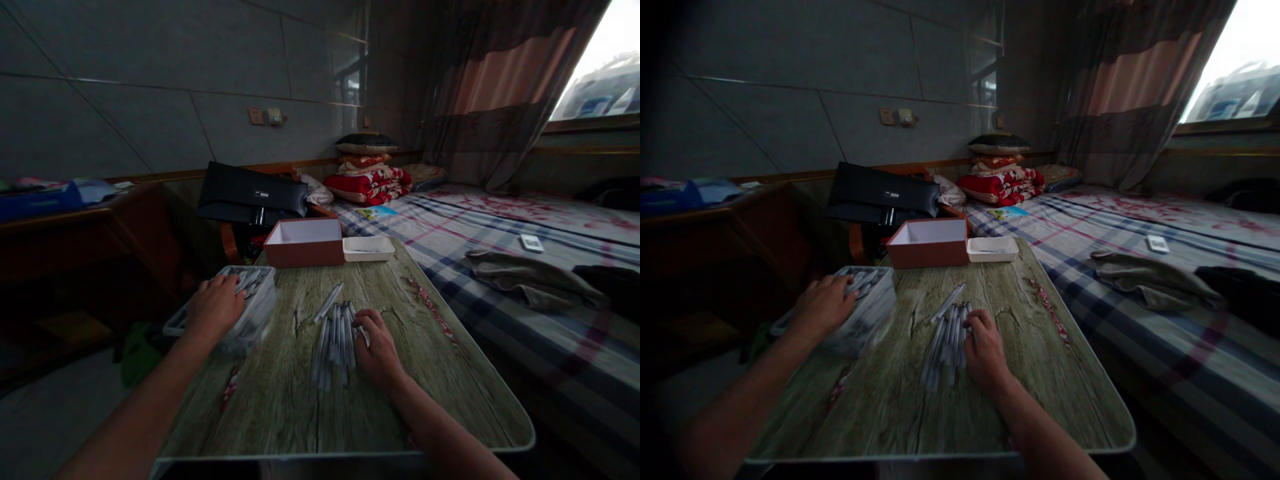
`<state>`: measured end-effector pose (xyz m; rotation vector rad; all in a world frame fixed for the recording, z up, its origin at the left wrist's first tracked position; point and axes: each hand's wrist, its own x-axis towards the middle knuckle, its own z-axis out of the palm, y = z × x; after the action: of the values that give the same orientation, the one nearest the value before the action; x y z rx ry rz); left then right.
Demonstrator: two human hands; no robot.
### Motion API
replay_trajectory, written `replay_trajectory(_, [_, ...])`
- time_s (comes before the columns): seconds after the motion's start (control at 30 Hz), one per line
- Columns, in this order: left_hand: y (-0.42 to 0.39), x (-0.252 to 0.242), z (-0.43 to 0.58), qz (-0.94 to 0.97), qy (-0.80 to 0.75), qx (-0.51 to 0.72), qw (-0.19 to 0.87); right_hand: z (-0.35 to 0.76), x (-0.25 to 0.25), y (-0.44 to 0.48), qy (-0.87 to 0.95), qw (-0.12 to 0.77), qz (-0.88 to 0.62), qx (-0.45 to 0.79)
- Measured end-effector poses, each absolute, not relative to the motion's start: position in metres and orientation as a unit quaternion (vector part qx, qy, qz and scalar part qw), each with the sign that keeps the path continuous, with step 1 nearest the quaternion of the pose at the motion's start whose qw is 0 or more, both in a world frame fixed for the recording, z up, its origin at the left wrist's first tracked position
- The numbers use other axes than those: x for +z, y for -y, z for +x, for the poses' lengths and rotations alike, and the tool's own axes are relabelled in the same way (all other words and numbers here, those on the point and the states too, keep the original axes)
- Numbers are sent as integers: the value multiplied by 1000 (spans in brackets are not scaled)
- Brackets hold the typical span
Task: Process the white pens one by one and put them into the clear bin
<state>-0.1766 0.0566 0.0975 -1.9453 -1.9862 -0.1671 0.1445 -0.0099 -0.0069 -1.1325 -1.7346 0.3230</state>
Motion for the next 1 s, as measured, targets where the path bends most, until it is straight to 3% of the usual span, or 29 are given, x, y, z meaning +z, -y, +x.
replay_trajectory(0.2, [-57,99,-173,-671,699,-154,195,144,-7,7,706,510,-473,130])
replay_trajectory(0.33, [-43,105,-153,-697,603,-306,236,144,-6,7,692,525,-479,130])
replay_trajectory(0.43, [-26,97,-120,-752,513,-361,200,143,-7,6,689,531,-475,129])
replay_trajectory(0.53, [-20,71,-82,-826,475,-296,75,143,-8,7,690,530,-476,130])
replay_trajectory(0.67, [-41,28,-51,-801,565,-184,-80,144,-6,8,687,528,-483,129])
replay_trajectory(1.0, [-80,-9,-51,-730,634,-189,-175,145,-4,11,684,534,-479,130])
